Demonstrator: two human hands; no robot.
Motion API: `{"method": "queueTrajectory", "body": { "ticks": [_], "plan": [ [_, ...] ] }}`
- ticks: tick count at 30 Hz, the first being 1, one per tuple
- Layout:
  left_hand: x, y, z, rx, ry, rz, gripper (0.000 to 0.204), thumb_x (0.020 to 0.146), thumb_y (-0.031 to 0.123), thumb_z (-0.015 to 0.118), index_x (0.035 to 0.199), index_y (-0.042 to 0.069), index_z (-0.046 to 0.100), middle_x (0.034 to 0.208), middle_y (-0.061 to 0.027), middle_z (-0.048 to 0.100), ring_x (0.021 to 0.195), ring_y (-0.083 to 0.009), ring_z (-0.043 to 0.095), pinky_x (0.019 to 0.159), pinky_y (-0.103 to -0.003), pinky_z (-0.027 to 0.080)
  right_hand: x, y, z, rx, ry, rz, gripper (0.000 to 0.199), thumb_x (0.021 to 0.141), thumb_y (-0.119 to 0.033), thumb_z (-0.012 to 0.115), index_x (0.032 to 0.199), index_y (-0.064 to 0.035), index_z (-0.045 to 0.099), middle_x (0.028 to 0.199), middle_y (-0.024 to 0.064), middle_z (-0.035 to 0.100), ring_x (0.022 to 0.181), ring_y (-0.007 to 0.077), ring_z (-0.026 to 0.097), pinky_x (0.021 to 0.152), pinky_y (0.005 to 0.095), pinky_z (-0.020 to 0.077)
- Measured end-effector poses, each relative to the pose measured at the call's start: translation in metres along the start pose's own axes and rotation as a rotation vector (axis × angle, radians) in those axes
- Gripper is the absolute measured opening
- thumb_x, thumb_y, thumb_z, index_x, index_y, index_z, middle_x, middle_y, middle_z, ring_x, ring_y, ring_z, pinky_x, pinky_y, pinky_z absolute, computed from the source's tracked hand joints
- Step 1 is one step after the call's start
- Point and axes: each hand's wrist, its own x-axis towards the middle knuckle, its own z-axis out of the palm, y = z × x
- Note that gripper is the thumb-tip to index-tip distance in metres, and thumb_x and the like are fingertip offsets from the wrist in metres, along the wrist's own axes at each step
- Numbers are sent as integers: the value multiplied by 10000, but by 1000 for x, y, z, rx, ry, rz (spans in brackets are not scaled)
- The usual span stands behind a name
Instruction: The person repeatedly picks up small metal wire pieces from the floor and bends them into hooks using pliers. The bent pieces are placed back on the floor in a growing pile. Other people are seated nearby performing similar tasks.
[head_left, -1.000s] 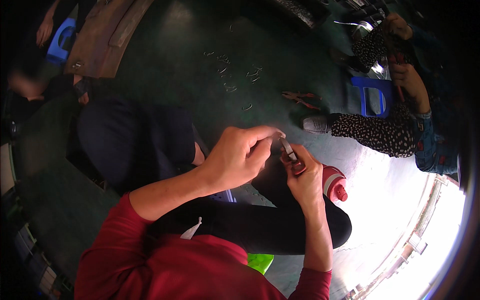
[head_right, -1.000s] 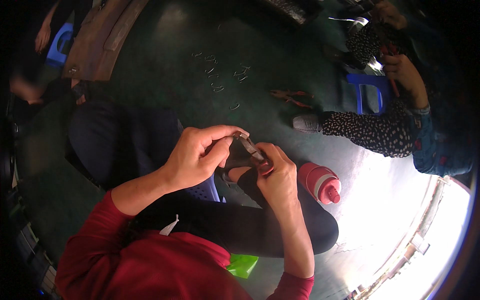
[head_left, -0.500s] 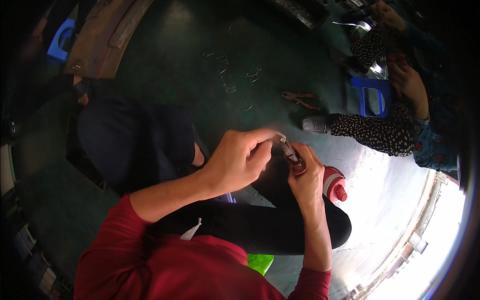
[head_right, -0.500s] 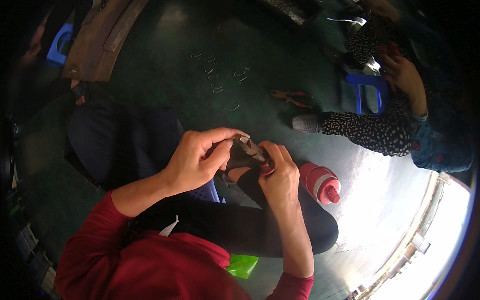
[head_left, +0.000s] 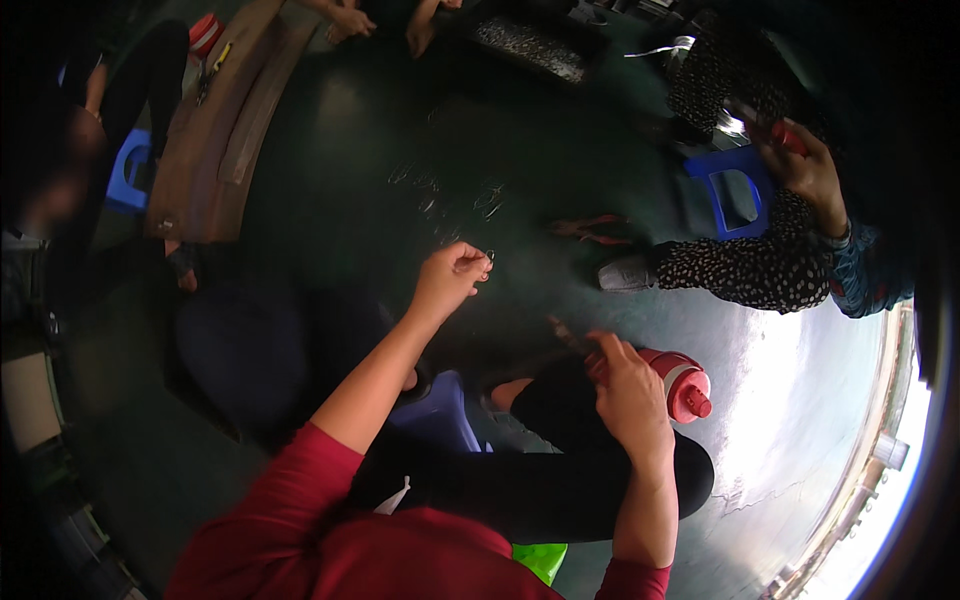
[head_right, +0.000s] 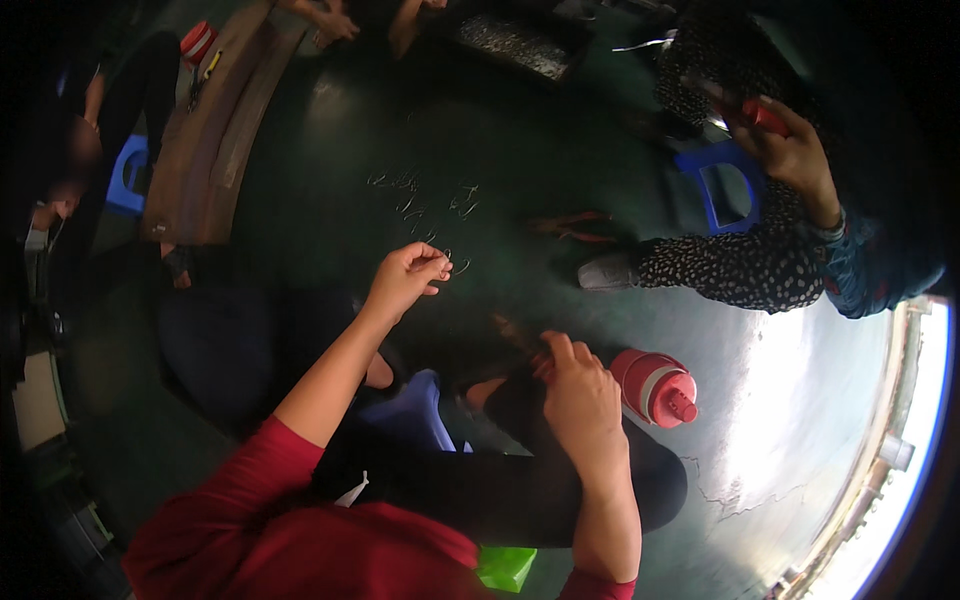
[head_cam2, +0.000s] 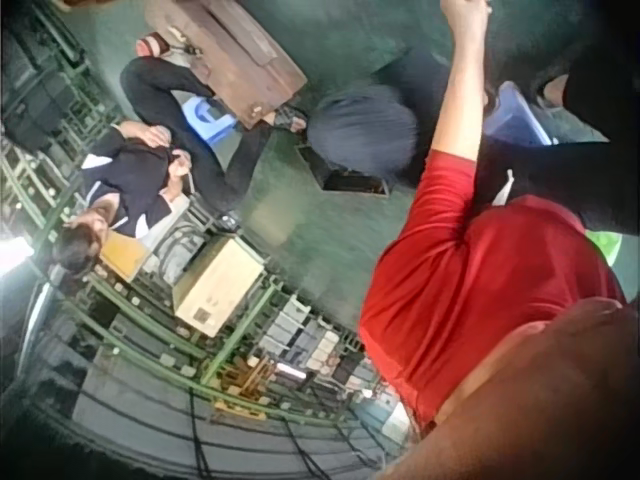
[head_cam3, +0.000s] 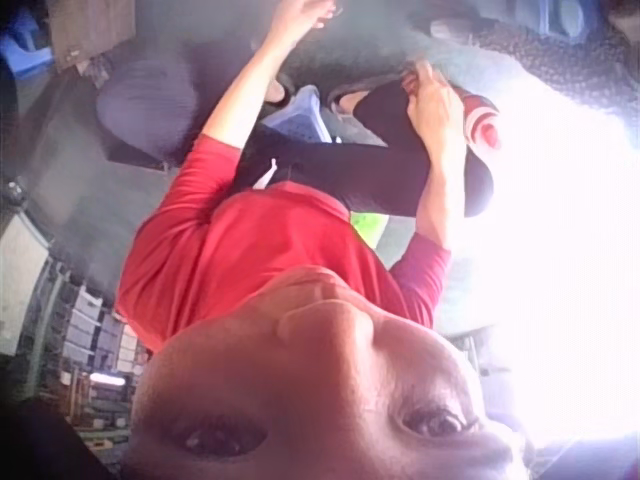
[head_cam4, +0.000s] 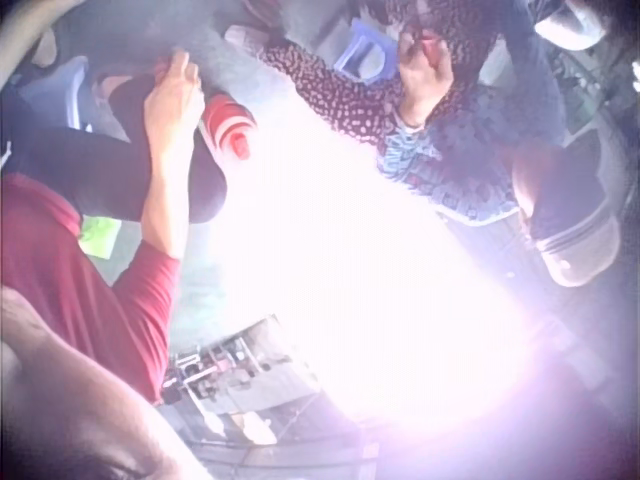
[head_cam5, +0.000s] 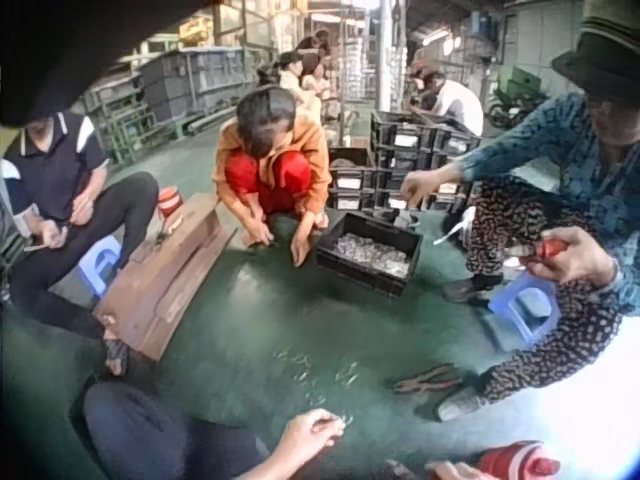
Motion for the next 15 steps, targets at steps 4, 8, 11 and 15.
{"method": "queueTrajectory", "body": {
  "ticks": [4, 8, 11, 15],
  "plan": [
    [62, -22, -9, -148, 41, -180, 89, 864, 83, 657, 929, 24, 656, 798, -43, 661, 666, -106, 638, 573, -248, 528, 4, -8, 1, -212, -96, 24, 361, 781, -21, 620, 1130, -91, 556, 919, 136, 633, 860, 329, 646, 727, 436, 513],
    [140, 14, -23, -184, 95, -106, 105, 859, 135, 687, 915, 59, 640, 726, -46, 645, 604, -124, 621, 551, -278, 535, 9, -15, 2, -349, -163, 53, 406, 727, -16, 664, 1115, -73, 561, 904, 131, 633, 863, 311, 646, 746, 424, 508],
    [216, 101, -29, -292, 85, 224, 165, 868, 105, 676, 1010, 33, 636, 875, -74, 679, 737, -179, 677, 636, -312, 580, 12, -16, 2, -359, -204, 66, 446, 703, -16, 682, 1126, -73, 554, 909, 125, 631, 887, 293, 641, 763, 421, 499],
    [277, 197, -30, -238, 129, 348, 252, 901, 98, 633, 1092, -63, 605, 986, -144, 672, 859, -261, 698, 748, -340, 593, 17, -12, 0, -332, -205, 54, 475, 694, -15, 685, 1143, -71, 542, 916, 123, 623, 893, 296, 637, 774, 423, 492]
  ]
}}
